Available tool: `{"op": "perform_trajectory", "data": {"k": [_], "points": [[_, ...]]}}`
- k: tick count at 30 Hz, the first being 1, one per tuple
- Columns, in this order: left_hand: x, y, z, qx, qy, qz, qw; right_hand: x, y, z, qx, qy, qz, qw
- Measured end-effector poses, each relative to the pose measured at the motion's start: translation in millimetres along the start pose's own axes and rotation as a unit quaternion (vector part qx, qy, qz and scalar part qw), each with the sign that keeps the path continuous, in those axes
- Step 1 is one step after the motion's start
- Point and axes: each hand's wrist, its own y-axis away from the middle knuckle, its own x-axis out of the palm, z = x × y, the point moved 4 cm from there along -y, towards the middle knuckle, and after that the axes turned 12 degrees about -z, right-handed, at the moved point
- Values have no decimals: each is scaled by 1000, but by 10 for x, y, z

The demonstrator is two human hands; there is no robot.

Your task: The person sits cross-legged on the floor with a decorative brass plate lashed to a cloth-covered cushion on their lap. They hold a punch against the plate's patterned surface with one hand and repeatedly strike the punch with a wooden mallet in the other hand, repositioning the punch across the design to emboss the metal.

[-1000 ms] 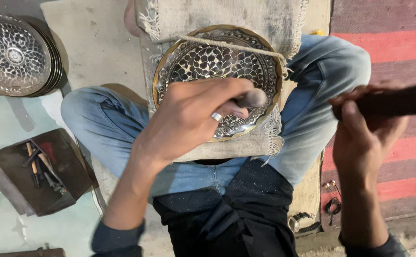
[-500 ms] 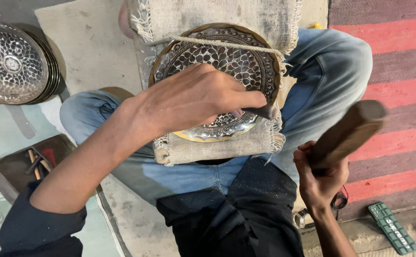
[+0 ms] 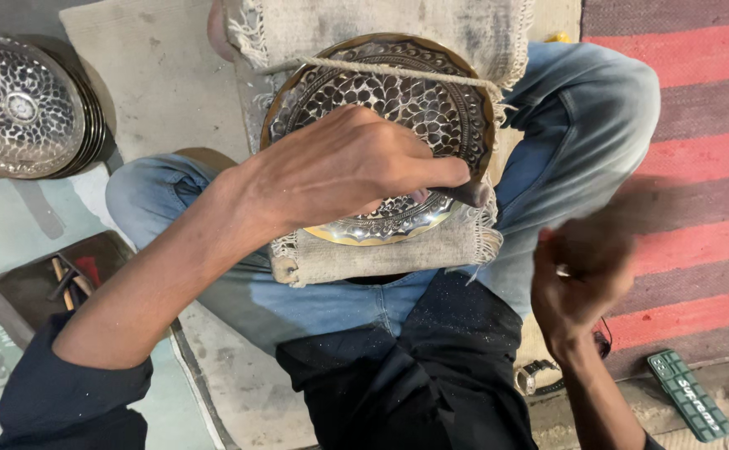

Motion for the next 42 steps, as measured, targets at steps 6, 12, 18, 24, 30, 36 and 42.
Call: {"op": "perform_trajectory", "data": {"k": [6,12,18,24,30,36,42], "points": [[11,10,5,-16,2,20,1000,83,-39,52,20,52,36,998],[7,4,16,-16,27,15,999,109,-36,130,25,12,22,999],[18,-4,21,-28,21,33,999,96,-34,100,19,39,28,999],[5,-19,4,-23,32,22,999,95,-16,84,38,25,27,999],[-17,-14,-10,-25,49,22,998,51,-1,105,31,25,12,999],[2,9,14,-36,33,56,997,55,22,145,51,53,36,997],[-79,-31,-25,-18,45,12,999,77,18,178,58,54,32,996]]}}
